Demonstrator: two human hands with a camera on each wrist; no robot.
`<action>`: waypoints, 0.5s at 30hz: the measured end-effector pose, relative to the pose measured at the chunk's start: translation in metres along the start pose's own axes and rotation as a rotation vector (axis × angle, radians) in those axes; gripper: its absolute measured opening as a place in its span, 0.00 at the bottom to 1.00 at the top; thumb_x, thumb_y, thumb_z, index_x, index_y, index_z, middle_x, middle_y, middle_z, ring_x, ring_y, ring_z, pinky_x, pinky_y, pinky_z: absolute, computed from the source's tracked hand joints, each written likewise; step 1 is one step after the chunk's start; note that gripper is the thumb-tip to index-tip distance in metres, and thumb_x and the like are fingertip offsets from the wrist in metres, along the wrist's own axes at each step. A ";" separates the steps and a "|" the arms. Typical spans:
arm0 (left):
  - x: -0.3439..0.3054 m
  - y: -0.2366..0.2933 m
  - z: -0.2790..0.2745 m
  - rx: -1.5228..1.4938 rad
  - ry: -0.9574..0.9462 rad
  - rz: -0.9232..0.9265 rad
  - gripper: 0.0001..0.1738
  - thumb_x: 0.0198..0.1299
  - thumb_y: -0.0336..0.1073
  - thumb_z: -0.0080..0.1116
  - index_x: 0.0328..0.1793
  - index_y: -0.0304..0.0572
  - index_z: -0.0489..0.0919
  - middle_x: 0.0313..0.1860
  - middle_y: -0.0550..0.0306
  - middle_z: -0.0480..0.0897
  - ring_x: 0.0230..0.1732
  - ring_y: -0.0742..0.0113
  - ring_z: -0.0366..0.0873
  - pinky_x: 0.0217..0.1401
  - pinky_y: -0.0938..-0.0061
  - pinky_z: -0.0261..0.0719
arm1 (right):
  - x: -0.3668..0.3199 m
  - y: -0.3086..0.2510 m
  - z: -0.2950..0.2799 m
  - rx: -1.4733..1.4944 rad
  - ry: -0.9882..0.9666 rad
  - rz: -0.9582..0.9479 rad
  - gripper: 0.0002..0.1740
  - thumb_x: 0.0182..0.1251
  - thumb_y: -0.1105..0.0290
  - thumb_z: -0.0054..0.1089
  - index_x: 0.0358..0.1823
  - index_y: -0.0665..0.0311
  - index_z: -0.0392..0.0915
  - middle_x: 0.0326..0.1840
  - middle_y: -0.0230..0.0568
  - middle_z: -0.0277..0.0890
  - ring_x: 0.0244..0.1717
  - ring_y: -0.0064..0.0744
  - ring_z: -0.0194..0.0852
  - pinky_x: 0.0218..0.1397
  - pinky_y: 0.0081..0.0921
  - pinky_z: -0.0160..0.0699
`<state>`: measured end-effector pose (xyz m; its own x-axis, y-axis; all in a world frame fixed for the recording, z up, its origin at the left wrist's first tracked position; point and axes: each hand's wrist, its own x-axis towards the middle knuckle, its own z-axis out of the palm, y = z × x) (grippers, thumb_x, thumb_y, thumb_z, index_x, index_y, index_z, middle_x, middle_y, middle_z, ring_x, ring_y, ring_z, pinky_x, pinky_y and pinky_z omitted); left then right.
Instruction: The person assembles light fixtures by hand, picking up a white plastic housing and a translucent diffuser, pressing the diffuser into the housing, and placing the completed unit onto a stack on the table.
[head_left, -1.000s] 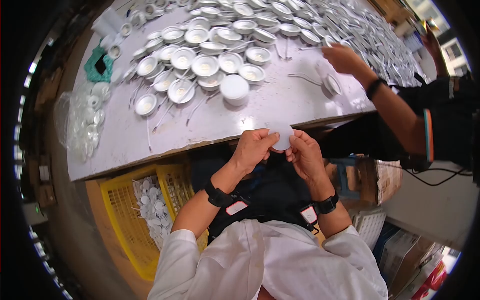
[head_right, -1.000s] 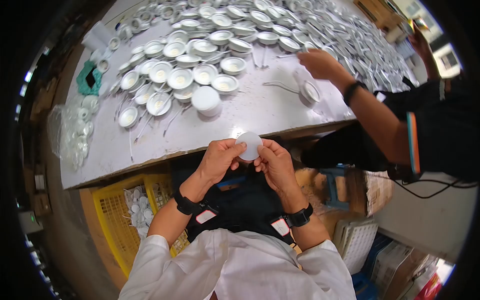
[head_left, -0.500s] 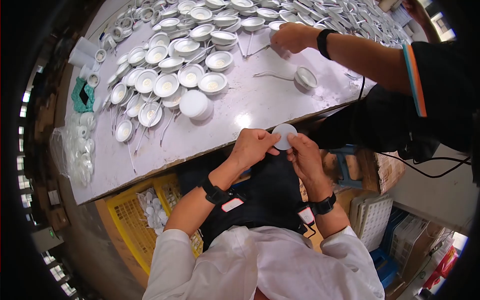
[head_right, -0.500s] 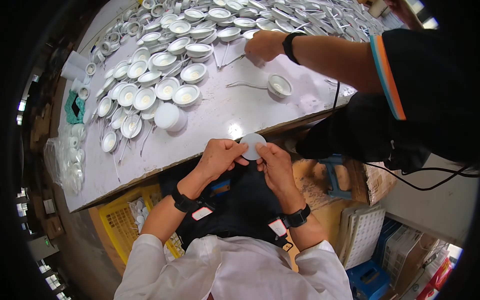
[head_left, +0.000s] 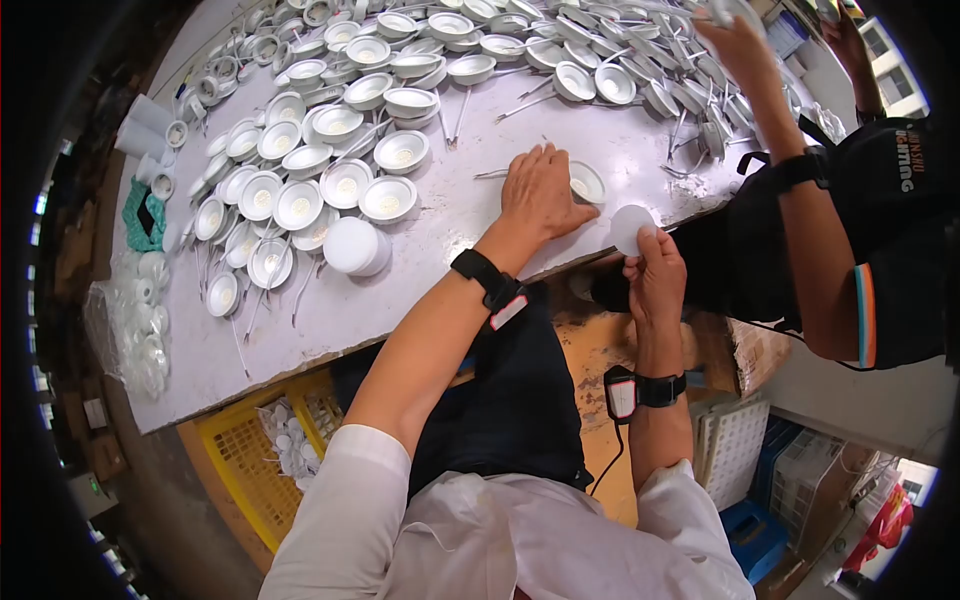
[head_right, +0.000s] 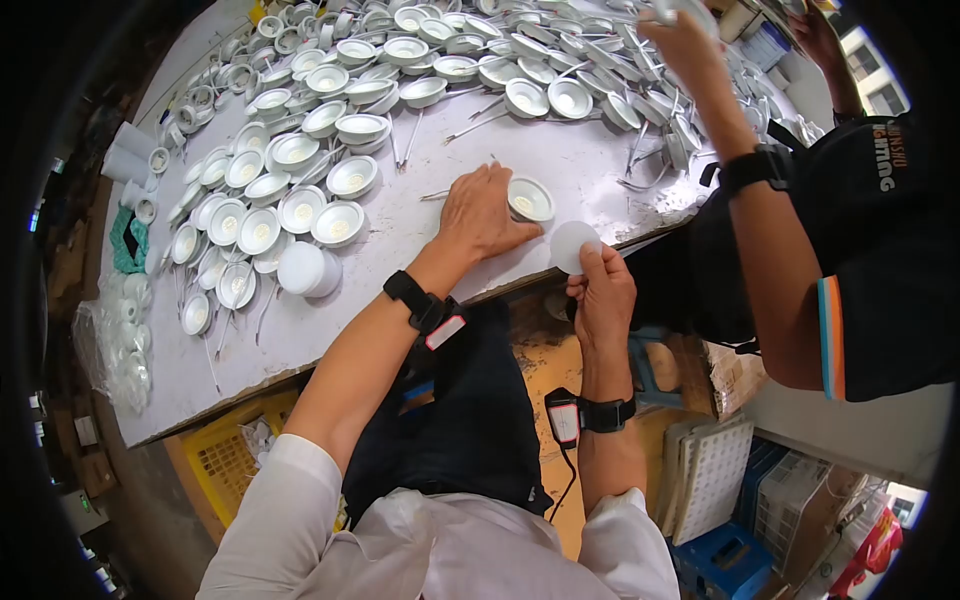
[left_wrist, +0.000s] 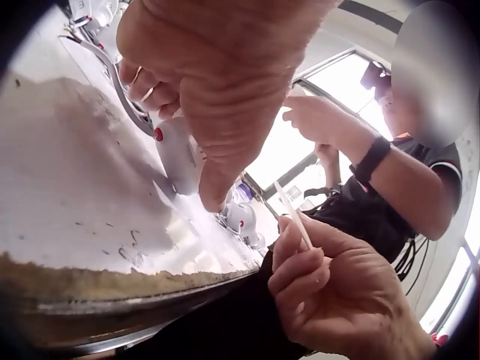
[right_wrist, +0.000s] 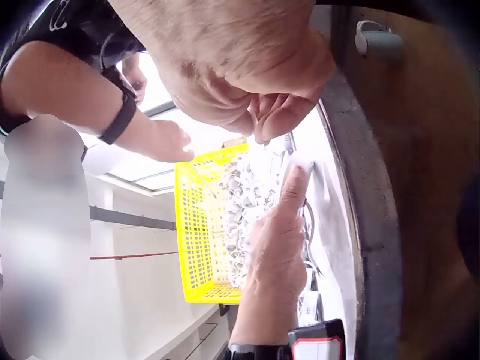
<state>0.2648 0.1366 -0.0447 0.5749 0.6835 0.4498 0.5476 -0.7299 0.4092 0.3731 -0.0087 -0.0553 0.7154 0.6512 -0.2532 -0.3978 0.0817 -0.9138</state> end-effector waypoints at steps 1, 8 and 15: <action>0.005 0.001 -0.001 -0.100 -0.171 -0.076 0.42 0.33 0.51 0.72 0.52 0.31 0.69 0.50 0.35 0.74 0.52 0.44 0.73 0.52 0.61 0.72 | 0.003 0.001 -0.001 0.022 -0.007 0.016 0.11 0.62 0.68 0.58 0.41 0.67 0.73 0.23 0.31 0.73 0.17 0.14 0.66 0.18 0.10 0.66; -0.036 0.018 -0.049 -0.399 -0.275 -0.132 0.35 0.37 0.46 0.71 0.50 0.40 0.66 0.35 0.40 0.80 0.37 0.43 0.78 0.38 0.58 0.76 | -0.009 0.001 0.011 -0.036 -0.093 0.063 0.14 0.60 0.69 0.60 0.44 0.70 0.75 0.26 0.33 0.75 0.18 0.15 0.68 0.19 0.10 0.68; -0.093 0.015 -0.085 -0.548 -0.039 -0.064 0.34 0.39 0.45 0.71 0.50 0.38 0.66 0.35 0.43 0.79 0.36 0.44 0.76 0.38 0.57 0.73 | -0.064 -0.003 0.044 -0.252 -0.267 -0.036 0.16 0.57 0.73 0.62 0.45 0.74 0.75 0.28 0.34 0.76 0.19 0.14 0.67 0.19 0.10 0.66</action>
<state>0.1677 0.0609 -0.0130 0.5784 0.7191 0.3853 0.1912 -0.5786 0.7929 0.3030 -0.0173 -0.0220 0.5382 0.8279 -0.1577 -0.1971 -0.0583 -0.9787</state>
